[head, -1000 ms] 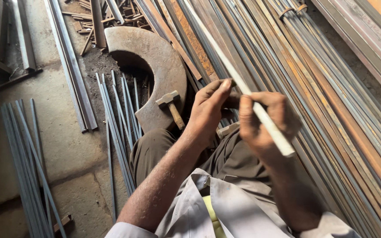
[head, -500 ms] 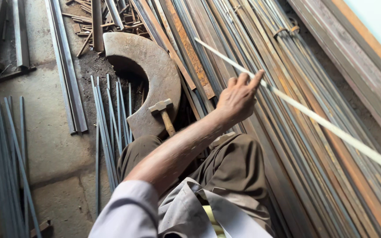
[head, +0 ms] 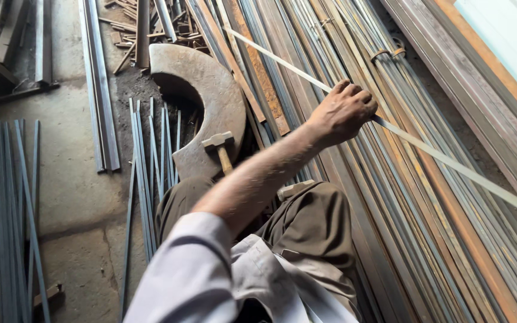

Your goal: The person sits on the ground and straightens long square metal bars one at a time. They hold a bar against a curved metal jig, tap it with a hammer, check the bar by holding it up, and place the straightened bar onto a pile beside them.

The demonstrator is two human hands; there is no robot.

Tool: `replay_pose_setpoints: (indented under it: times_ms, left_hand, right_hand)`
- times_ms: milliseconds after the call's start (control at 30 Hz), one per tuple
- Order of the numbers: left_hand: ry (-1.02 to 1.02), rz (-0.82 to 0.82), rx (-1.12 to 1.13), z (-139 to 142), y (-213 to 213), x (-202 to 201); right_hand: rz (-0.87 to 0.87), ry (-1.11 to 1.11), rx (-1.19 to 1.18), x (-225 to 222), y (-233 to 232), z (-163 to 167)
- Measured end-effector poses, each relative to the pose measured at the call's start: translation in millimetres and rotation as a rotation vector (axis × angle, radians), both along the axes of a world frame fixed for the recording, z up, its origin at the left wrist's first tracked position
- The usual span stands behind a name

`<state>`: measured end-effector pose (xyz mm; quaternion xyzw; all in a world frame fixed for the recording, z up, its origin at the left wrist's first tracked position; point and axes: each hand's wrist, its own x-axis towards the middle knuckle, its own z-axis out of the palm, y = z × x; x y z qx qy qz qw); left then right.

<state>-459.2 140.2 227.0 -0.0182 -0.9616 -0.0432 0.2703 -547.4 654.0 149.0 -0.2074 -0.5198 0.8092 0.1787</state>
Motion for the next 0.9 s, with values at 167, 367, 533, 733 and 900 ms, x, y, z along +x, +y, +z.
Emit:
replay_pose_setpoints:
  times_ms: [167,367,533,733,900]
  left_hand:
    - [-0.139,-0.241,0.111,34,-29,125]
    - [-0.407,0.041,0.601,-21,-23,323]
    - [-0.620,0.644,0.963,-61,-20,459]
    - [-0.431,1.090,1.182,-116,4,558]
    - [-0.172,1.166,1.042,-194,2,573]
  right_hand:
    - [0.154,-0.033,-0.143,-51,-23,-33]
    - [0.953,-0.092,-0.217,-59,-150,-85]
    - [1.518,-0.068,-0.089,3,-339,-75]
    - [1.818,-0.065,0.169,103,-511,-42]
    - [1.813,0.299,1.062,188,-542,-115]
